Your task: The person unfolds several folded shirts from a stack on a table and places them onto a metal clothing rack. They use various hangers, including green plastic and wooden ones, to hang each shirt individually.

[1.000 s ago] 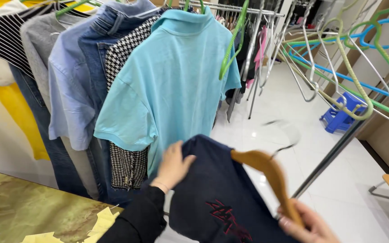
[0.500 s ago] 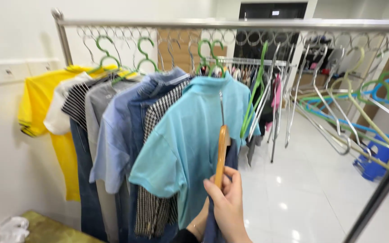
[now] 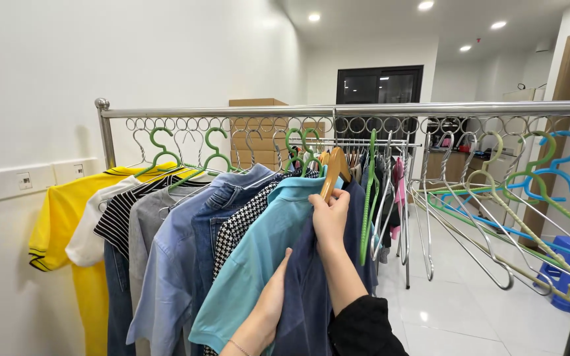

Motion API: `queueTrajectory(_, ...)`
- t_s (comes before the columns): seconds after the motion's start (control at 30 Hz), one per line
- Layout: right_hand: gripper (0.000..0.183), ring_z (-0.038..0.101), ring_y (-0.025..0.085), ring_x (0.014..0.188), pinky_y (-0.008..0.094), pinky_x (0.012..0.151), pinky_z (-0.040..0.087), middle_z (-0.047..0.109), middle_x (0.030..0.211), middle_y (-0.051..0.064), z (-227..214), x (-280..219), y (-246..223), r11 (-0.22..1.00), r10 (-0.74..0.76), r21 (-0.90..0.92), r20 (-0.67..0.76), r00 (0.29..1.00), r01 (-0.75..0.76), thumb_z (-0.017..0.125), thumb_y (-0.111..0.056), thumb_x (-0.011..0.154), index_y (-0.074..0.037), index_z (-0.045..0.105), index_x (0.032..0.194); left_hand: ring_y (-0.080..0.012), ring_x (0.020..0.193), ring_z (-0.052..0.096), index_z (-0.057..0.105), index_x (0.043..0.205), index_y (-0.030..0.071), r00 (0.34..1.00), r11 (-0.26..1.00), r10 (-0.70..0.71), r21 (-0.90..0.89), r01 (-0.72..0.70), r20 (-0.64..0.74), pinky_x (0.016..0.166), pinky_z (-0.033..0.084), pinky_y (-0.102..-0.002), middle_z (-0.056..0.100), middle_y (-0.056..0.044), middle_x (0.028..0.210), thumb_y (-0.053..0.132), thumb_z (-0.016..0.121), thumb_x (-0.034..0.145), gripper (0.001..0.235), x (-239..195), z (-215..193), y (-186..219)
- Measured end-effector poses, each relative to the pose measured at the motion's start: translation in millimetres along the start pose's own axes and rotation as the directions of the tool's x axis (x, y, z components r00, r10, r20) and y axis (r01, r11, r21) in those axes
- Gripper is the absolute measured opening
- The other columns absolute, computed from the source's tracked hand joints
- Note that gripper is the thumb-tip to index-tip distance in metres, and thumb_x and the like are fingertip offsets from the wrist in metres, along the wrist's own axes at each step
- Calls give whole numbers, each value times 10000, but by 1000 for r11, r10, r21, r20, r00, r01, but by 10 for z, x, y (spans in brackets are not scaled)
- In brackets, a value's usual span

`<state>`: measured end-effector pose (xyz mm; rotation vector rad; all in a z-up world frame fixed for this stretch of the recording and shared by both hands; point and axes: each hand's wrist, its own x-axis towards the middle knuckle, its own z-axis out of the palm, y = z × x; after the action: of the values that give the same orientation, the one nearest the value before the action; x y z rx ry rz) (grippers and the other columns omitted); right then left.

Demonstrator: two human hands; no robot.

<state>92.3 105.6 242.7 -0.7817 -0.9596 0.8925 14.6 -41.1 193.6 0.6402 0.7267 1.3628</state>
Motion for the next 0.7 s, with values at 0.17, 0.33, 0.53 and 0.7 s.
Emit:
queueTrajectory(0.17, 387, 474, 137, 639, 324, 646, 387, 573, 775, 10, -14, 283, 482, 998, -56, -30, -68, 996, 54, 662, -130, 817, -115, 450, 1140, -85, 1571, 350, 452, 1591, 80, 982, 956, 177, 227, -189, 70, 1305, 205, -289, 427, 15, 1700, 507, 529, 953, 771, 406, -396, -171)
queueTrajectory(0.33, 441, 603, 172, 785, 332, 754, 452, 669, 955, 37, -210, 348, 758, 990, -32, -138, -68, 997, 22, 680, -175, 809, -100, 484, 1198, -104, 1586, 358, 335, 1623, 80, 991, 865, 133, 491, -101, -31, 1295, 240, -284, 400, 2, 1716, 529, 660, 893, 917, 371, -501, -310)
queueTrajectory(0.53, 737, 652, 228, 1115, 412, 1014, 497, 512, 1308, 90, -562, -587, 819, 810, -317, -469, 153, 936, 351, 708, -401, 920, -151, 437, 1559, -105, 1173, 729, 679, 1352, 154, 987, 735, 155, 672, -93, -34, 980, 558, -257, 786, 13, 1282, 346, 660, 929, 465, 323, -1009, -882)
queueTrajectory(0.7, 372, 562, 231, 1330, 333, 1008, 531, 559, 1360, 140, -806, -2232, 660, 747, -487, -250, 427, 762, 617, 670, -107, 958, -78, 657, 1330, -191, 1401, 599, 439, 1553, 166, 913, 563, 385, 818, -116, -136, 1134, 471, -323, 577, -65, 1551, 569, 727, 863, 849, 118, -1964, -1614)
